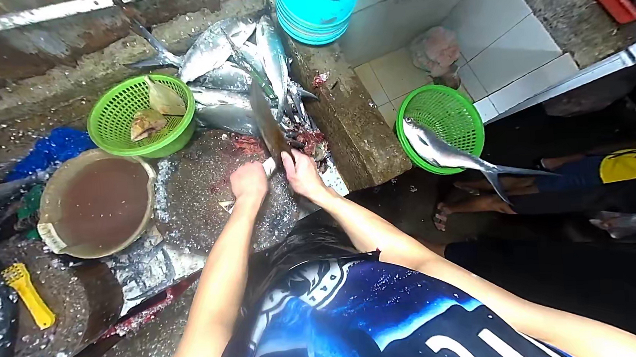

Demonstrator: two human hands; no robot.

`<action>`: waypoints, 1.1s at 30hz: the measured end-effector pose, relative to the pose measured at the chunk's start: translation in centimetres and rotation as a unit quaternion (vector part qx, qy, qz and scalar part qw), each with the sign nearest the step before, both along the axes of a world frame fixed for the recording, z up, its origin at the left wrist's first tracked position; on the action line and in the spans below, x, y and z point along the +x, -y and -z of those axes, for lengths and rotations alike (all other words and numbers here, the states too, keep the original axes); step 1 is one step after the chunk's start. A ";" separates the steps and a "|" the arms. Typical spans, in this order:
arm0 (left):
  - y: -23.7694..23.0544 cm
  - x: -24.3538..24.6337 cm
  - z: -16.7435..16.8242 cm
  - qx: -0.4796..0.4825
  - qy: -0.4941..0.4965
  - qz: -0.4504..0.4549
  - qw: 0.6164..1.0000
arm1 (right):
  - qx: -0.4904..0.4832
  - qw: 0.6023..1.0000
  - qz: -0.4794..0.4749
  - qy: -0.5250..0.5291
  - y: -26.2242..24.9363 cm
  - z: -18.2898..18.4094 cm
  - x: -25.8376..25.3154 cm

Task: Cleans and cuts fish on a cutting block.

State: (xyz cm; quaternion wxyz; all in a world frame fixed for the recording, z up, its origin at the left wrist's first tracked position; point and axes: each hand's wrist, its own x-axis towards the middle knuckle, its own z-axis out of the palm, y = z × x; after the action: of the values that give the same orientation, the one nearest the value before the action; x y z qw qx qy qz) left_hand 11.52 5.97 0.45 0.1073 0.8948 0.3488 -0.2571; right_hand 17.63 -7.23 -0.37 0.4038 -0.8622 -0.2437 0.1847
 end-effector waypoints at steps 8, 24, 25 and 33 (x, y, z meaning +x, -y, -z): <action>-0.3 -0.6 -0.1 0.001 0.016 -0.026 1.000 | -0.173 0.976 -0.112 -0.068 -0.7 1.0 -0.6; -1.7 -4.2 0.3 -0.023 0.024 -0.098 0.995 | -0.083 0.989 -0.099 -0.075 -2.1 0.6 -0.6; -1.8 -4.3 0.3 -0.029 0.029 -0.103 0.994 | -0.145 0.974 -0.138 -0.105 -1.6 0.8 -1.6; -2.5 -5.8 -0.9 -0.007 0.049 -0.076 0.996 | -0.172 0.949 -0.180 -0.193 -1.4 0.9 -0.9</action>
State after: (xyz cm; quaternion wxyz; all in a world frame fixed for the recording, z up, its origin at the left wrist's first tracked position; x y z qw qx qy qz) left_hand 5.72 8.45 1.36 0.1496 0.8764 0.4085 -0.2067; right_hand 16.73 -5.79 -1.23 0.2485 -0.8083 -0.2769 0.4563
